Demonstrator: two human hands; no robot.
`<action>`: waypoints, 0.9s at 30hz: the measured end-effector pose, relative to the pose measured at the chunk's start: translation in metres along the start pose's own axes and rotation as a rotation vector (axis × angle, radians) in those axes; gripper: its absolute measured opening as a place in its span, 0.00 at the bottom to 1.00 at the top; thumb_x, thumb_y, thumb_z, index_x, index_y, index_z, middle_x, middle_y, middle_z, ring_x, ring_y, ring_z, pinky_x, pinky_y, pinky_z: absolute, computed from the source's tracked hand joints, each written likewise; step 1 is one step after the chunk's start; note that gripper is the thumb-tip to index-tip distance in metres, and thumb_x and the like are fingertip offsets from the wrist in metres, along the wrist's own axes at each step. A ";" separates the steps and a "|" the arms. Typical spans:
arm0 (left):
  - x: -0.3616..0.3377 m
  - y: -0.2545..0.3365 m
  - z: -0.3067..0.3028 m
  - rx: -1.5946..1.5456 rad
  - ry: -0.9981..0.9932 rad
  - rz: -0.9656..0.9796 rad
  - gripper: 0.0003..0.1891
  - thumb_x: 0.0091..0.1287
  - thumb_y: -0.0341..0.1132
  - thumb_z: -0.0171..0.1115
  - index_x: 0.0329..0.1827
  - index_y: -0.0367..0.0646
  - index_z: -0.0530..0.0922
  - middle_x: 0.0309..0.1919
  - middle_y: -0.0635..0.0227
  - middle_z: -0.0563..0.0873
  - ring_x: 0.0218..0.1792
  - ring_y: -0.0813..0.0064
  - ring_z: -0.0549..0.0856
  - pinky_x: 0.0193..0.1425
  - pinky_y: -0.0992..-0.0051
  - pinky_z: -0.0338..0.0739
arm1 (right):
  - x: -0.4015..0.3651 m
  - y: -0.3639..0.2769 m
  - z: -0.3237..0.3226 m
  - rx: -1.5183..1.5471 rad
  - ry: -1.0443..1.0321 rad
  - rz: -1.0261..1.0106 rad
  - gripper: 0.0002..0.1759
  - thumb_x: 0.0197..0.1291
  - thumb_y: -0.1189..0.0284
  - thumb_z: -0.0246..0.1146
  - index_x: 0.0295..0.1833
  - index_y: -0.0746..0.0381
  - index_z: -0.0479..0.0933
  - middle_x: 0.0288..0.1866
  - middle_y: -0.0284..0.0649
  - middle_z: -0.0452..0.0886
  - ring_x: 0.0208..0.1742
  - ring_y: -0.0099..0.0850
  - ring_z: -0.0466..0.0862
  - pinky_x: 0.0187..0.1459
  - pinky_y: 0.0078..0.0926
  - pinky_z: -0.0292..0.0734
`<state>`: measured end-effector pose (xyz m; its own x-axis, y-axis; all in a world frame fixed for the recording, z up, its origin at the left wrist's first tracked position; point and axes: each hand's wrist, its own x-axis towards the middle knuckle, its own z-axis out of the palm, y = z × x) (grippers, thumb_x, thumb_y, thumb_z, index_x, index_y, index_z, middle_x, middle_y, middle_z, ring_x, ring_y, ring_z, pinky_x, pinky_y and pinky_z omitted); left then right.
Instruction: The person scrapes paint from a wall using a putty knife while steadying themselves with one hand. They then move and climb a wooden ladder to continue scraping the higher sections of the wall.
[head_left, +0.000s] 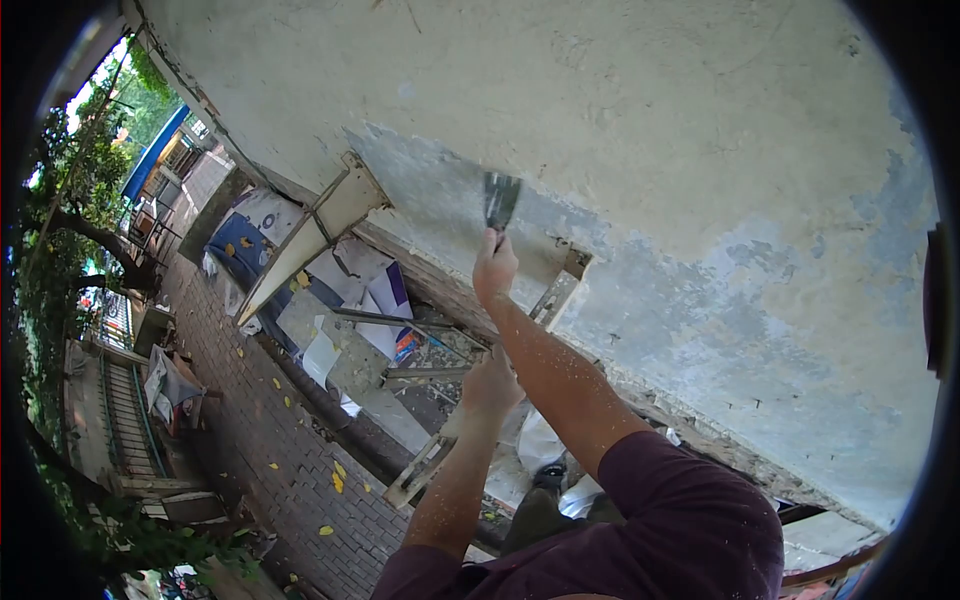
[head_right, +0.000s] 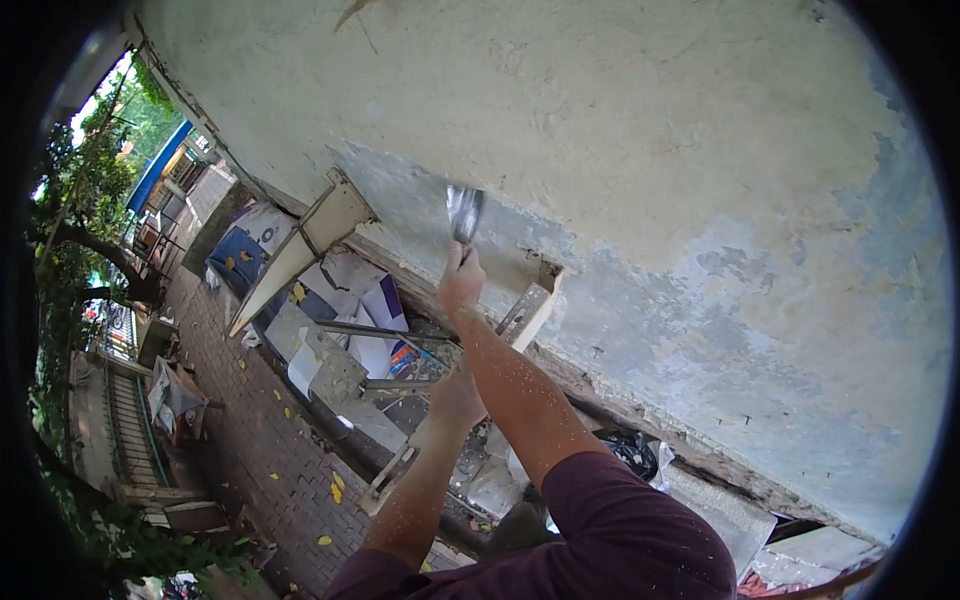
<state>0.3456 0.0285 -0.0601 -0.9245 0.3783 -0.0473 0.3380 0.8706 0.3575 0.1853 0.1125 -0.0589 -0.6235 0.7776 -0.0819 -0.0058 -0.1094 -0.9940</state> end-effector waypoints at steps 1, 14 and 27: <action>0.002 0.005 -0.008 0.005 -0.034 -0.004 0.29 0.57 0.49 0.64 0.53 0.38 0.68 0.41 0.50 0.83 0.40 0.53 0.85 0.42 0.59 0.80 | 0.003 0.002 0.004 -0.066 0.002 -0.121 0.22 0.68 0.56 0.53 0.40 0.68 0.74 0.30 0.56 0.78 0.35 0.52 0.80 0.39 0.41 0.72; -0.002 0.001 0.001 0.012 -0.016 0.001 0.28 0.54 0.53 0.67 0.45 0.38 0.69 0.36 0.54 0.82 0.38 0.55 0.85 0.40 0.62 0.81 | 0.034 -0.002 0.040 -0.095 0.069 -0.291 0.21 0.68 0.56 0.53 0.45 0.66 0.74 0.32 0.55 0.79 0.35 0.55 0.79 0.38 0.42 0.72; -0.003 -0.004 0.001 -0.076 0.016 0.006 0.29 0.55 0.53 0.66 0.47 0.38 0.69 0.38 0.52 0.82 0.37 0.51 0.84 0.40 0.60 0.80 | 0.029 0.032 0.026 0.010 0.064 -0.208 0.18 0.70 0.59 0.52 0.46 0.64 0.75 0.24 0.33 0.75 0.27 0.23 0.73 0.33 0.24 0.69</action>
<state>0.3472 0.0243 -0.0628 -0.9254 0.3779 -0.0299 0.3299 0.8418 0.4273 0.1473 0.1153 -0.0908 -0.5568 0.8219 0.1202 -0.1374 0.0515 -0.9892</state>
